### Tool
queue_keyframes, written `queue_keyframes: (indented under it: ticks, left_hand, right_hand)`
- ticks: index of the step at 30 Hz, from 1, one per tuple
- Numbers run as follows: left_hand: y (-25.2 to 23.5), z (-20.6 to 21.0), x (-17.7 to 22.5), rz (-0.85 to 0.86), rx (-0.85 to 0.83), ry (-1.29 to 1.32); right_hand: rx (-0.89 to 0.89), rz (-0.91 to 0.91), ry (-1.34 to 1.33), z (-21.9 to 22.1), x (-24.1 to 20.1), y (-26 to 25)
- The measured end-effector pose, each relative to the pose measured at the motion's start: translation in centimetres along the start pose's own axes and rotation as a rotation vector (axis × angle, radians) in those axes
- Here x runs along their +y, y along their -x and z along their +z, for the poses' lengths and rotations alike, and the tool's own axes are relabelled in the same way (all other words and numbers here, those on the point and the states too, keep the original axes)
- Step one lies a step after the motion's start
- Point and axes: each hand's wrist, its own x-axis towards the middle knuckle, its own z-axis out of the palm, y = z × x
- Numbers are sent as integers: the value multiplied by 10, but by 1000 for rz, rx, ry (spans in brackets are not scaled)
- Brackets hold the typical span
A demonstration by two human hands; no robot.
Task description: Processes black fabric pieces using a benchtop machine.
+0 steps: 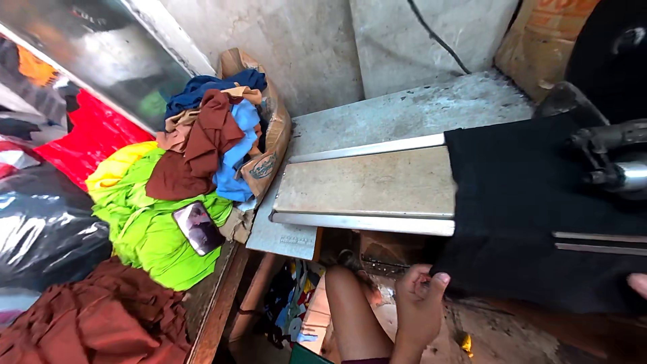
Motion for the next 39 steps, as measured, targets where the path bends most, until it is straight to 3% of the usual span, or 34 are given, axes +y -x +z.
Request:
queue_keyframes:
  ticks: [5,8,19,39]
  left_hand:
    - [8,3,8,-47,-94,-42]
    - [6,8,5,4,-125,100]
    - [-15,26,25,148,-199,68]
    - [-12,48,32,192,-122,10]
  right_hand:
    - [19,-13,149,-3,7,12]
    - [-39,36,169,-8,1,10]
    - [-129,0,146,-18,2,5]
    - [-147,-9,151,-16,3,6]
